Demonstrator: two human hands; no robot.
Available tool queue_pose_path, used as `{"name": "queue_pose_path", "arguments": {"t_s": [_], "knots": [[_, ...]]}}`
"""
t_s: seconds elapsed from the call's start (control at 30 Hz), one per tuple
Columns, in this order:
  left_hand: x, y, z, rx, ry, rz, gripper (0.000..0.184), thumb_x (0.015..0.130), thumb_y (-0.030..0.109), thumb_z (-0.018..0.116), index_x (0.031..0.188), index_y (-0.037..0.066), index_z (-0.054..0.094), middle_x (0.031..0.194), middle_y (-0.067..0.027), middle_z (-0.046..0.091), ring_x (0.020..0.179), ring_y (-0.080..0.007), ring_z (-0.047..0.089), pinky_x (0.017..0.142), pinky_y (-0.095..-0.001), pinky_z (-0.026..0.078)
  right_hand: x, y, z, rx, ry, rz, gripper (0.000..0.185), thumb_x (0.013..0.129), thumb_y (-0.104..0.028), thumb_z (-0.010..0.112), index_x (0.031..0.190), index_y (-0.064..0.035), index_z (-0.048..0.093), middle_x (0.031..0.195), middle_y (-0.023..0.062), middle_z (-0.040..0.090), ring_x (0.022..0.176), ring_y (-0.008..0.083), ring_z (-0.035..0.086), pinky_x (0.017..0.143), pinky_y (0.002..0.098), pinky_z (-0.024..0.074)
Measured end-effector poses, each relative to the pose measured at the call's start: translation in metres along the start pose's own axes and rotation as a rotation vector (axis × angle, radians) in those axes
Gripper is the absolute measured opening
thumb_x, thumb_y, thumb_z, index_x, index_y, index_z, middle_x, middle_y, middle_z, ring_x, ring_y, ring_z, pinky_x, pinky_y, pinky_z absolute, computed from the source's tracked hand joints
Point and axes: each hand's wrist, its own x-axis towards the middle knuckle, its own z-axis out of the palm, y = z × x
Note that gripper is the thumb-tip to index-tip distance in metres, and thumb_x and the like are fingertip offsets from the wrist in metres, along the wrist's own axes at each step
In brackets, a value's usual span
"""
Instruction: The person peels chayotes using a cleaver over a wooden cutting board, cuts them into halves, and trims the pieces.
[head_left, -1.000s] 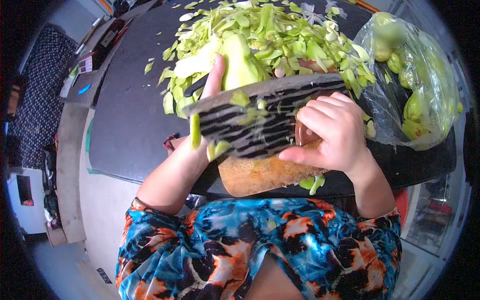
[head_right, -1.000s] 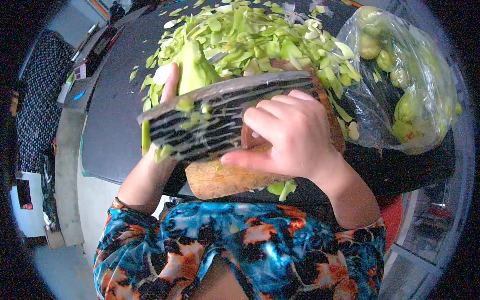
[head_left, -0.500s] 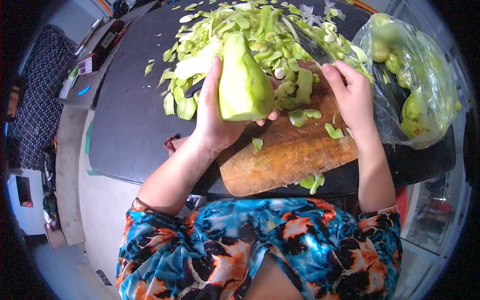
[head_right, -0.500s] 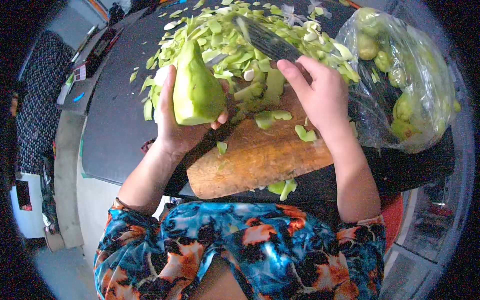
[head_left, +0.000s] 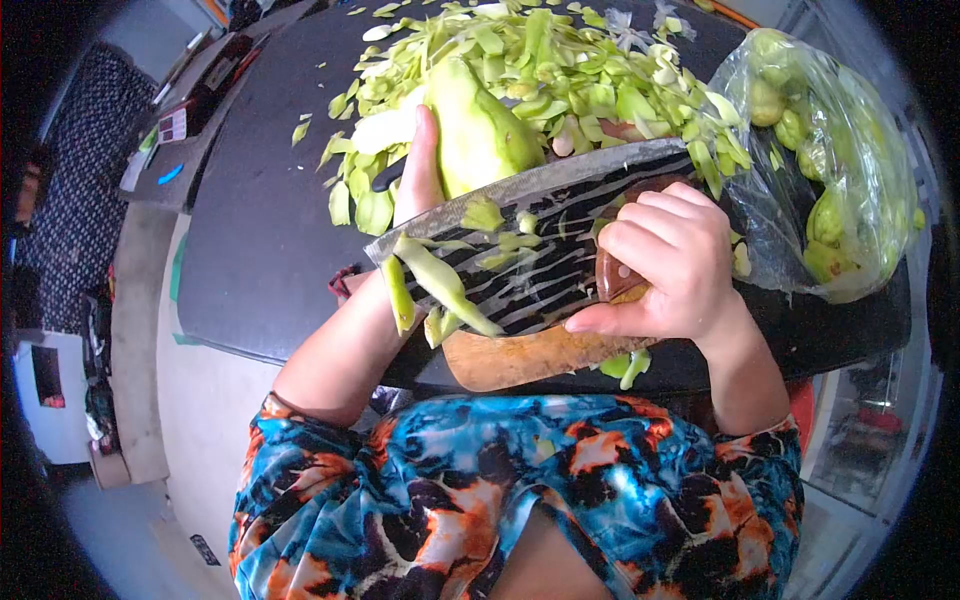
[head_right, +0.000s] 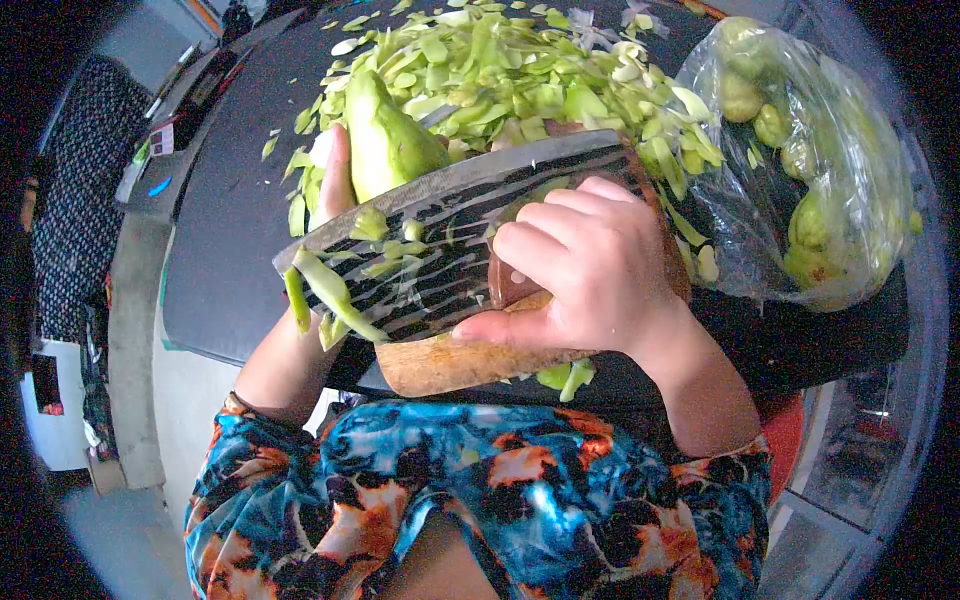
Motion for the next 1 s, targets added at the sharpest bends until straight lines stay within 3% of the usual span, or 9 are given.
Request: {"name": "queue_pose_path", "arguments": {"t_s": [0.1,0.33,0.53,0.63,0.73,0.83,0.87,0.97,1.0], "knots": [[-0.001,0.004,-0.010,-0.013,-0.036,-0.043,0.078,0.088,0.068,0.035,0.137,0.007,0.038,0.130,-0.0165,0.051,0.115,-0.0296,0.054,0.100,-0.0454,0.042,0.002,-0.002,-0.003,-0.015,-0.032,-0.017,0.057,0.062,-0.061,0.073,0.064,-0.0084,0.051,0.057,0.0021,0.046,0.051,0.0210,0.047,0.050,0.0314,0.0333],[-0.004,0.004,-0.006,0.090,0.111,0.033,0.068,0.090,0.063,0.037,0.129,0.008,0.047,0.120,-0.0191,0.057,0.108,-0.0308,0.058,0.096,-0.0459,0.046,0.002,-0.006,-0.003,-0.050,-0.025,0.005,0.050,0.067,-0.058,0.069,0.062,-0.0126,0.048,0.059,0.0022,0.045,0.055,0.0216,0.052,0.053,0.0330,0.0376],[-0.002,0.002,-0.005,-0.009,-0.011,-0.030,0.068,0.090,0.063,0.037,0.127,0.007,0.048,0.120,-0.0193,0.057,0.106,-0.0304,0.058,0.095,-0.0458,0.046,0.001,-0.003,-0.002,-0.052,-0.008,-0.014,0.057,0.062,-0.062,0.072,0.064,-0.0089,0.051,0.058,0.0027,0.046,0.052,0.0217,0.046,0.051,0.0319,0.0334],[-0.002,0.004,-0.009,-0.111,-0.047,-0.093,0.085,0.084,0.073,0.036,0.137,0.006,0.038,0.131,-0.0197,0.050,0.114,-0.0334,0.055,0.099,-0.0472,0.043,0.003,-0.006,-0.006,-0.071,-0.068,0.015,0.050,0.068,-0.058,0.068,0.061,-0.0130,0.048,0.059,0.0020,0.047,0.054,0.0213,0.052,0.053,0.0329,0.0378],[-0.003,0.003,-0.007,-0.071,0.003,-0.059,0.086,0.083,0.074,0.036,0.136,0.006,0.041,0.130,-0.0201,0.050,0.112,-0.0339,0.055,0.098,-0.0471,0.044,0.003,-0.007,-0.005,-0.083,-0.065,0.021,0.050,0.068,-0.058,0.068,0.061,-0.0131,0.048,0.060,0.0022,0.047,0.054,0.0214,0.052,0.054,0.0330,0.0382],[-0.003,-0.001,0.004,0.221,0.356,0.041,0.078,0.086,0.069,0.038,0.133,0.008,0.045,0.124,-0.0183,0.055,0.111,-0.0315,0.056,0.101,-0.0455,0.041,0.002,-0.002,0.001,-0.070,0.016,0.001,0.056,0.065,-0.061,0.071,0.062,-0.0093,0.050,0.056,0.0023,0.044,0.051,0.0210,0.046,0.051,0.0320,0.0327],[-0.006,0.003,-0.005,0.117,0.165,-0.070,0.081,0.085,0.072,0.038,0.134,0.007,0.045,0.127,-0.0181,0.054,0.114,-0.0325,0.054,0.104,-0.0454,0.038,0.002,-0.001,0.001,-0.079,-0.001,0.043,0.056,0.066,-0.061,0.070,0.062,-0.0092,0.049,0.056,0.0028,0.044,0.051,0.0214,0.047,0.051,0.0324,0.0329],[-0.003,-0.014,0.000,0.432,0.437,0.285,0.070,0.088,0.067,0.039,0.126,0.009,0.048,0.116,-0.0147,0.058,0.103,-0.0278,0.058,0.085,-0.0465,0.050,0.005,0.007,-0.007,-0.117,-0.056,0.191,0.049,0.071,-0.057,0.068,0.060,-0.0122,0.050,0.058,0.0025,0.052,0.057,0.0225,0.057,0.055,0.0331,0.0397],[-0.005,-0.012,-0.008,0.504,0.469,0.275,0.062,0.091,0.064,0.036,0.119,0.010,0.050,0.104,-0.0103,0.060,0.089,-0.0230,0.062,0.065,-0.0392,0.055,0.003,0.014,-0.009,-0.114,-0.024,0.217,0.049,0.071,-0.055,0.069,0.060,-0.0119,0.050,0.057,0.0027,0.052,0.056,0.0230,0.057,0.054,0.0336,0.0397]]}}
